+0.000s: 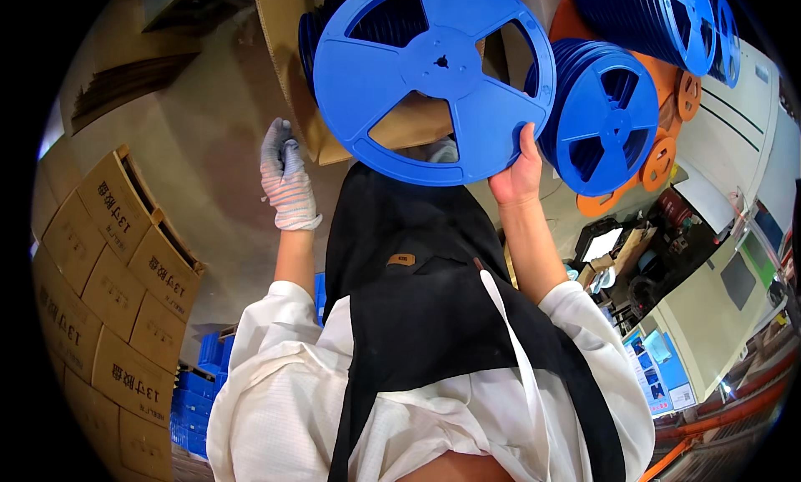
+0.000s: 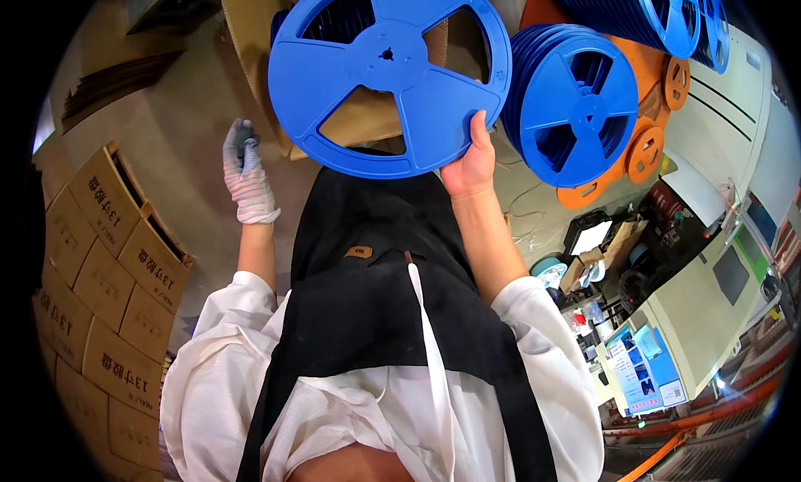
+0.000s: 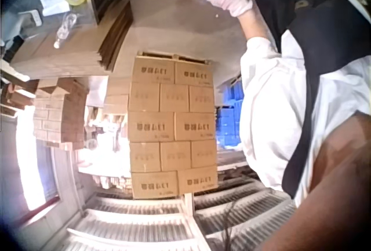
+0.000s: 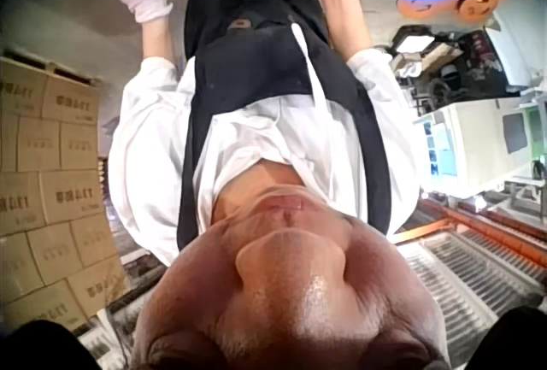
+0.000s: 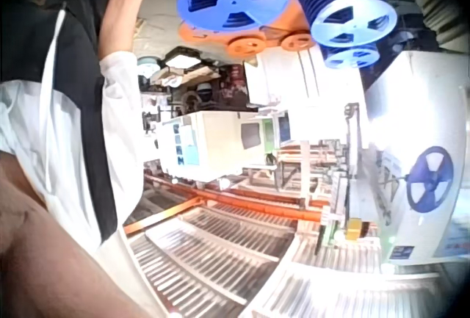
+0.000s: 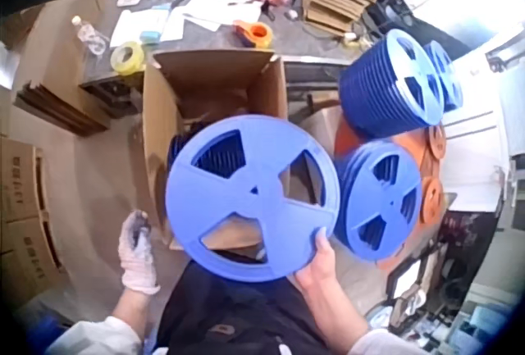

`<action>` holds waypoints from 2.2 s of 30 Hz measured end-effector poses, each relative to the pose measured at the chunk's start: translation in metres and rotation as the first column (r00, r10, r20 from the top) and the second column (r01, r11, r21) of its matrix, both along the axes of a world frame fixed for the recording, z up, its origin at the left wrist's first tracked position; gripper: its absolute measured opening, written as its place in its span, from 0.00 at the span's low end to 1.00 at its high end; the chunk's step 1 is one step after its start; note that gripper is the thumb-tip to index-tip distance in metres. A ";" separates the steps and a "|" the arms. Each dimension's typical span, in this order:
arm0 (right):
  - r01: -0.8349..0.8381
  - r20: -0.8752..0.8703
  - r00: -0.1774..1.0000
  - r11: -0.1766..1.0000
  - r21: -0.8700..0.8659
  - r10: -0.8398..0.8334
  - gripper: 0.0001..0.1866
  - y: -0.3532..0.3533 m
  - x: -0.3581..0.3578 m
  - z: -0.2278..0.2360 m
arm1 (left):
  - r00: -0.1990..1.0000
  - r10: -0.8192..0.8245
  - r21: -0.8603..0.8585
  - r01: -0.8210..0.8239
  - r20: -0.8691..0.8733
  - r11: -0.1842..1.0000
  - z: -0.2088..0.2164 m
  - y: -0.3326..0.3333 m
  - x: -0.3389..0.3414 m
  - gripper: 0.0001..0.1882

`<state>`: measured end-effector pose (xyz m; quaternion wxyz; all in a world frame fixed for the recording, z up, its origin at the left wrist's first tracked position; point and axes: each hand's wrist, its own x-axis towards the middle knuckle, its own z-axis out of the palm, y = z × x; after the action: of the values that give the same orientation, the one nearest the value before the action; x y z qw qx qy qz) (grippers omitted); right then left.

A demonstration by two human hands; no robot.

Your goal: The person repeatedly picks up blue plastic spools from a table and places them into a cardboard box. The person handles the spools one at a time, stacking them vertically inside the box.

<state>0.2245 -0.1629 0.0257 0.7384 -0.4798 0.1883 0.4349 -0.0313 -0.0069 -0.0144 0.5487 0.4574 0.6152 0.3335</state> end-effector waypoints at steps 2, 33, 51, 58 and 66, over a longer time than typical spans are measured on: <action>0.021 0.026 0.999 0.998 -0.058 -0.020 0.26 0.002 -0.001 0.000 | 0.963 -0.198 0.061 0.212 -0.183 0.975 -0.027 0.001 0.002 0.17; 0.046 0.581 0.074 0.579 -0.814 0.810 0.32 0.076 -0.002 -0.148 | -0.269 -0.577 -0.313 0.949 -0.771 -0.024 -0.292 0.040 0.221 0.26; 0.277 -0.055 -0.441 0.078 -0.958 0.896 0.33 0.172 0.064 -0.337 | -0.150 -0.683 -0.484 0.811 -0.715 0.328 -0.294 0.118 0.188 0.32; 0.242 -0.194 -0.458 -0.088 -0.966 0.867 0.32 0.180 0.077 -0.326 | -0.080 -0.774 -0.526 0.776 -0.629 0.348 -0.302 0.131 0.190 0.25; -0.008 0.295 -0.462 0.329 -0.944 0.837 0.34 0.155 0.014 -0.292 | 0.020 -0.692 -0.347 0.854 -0.722 0.387 -0.271 0.055 0.086 0.23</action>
<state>0.2381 -0.0079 -0.2660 0.0856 -0.8199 -0.5425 0.1618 0.0545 0.0476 -0.2854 0.2585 0.8567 0.3956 -0.2068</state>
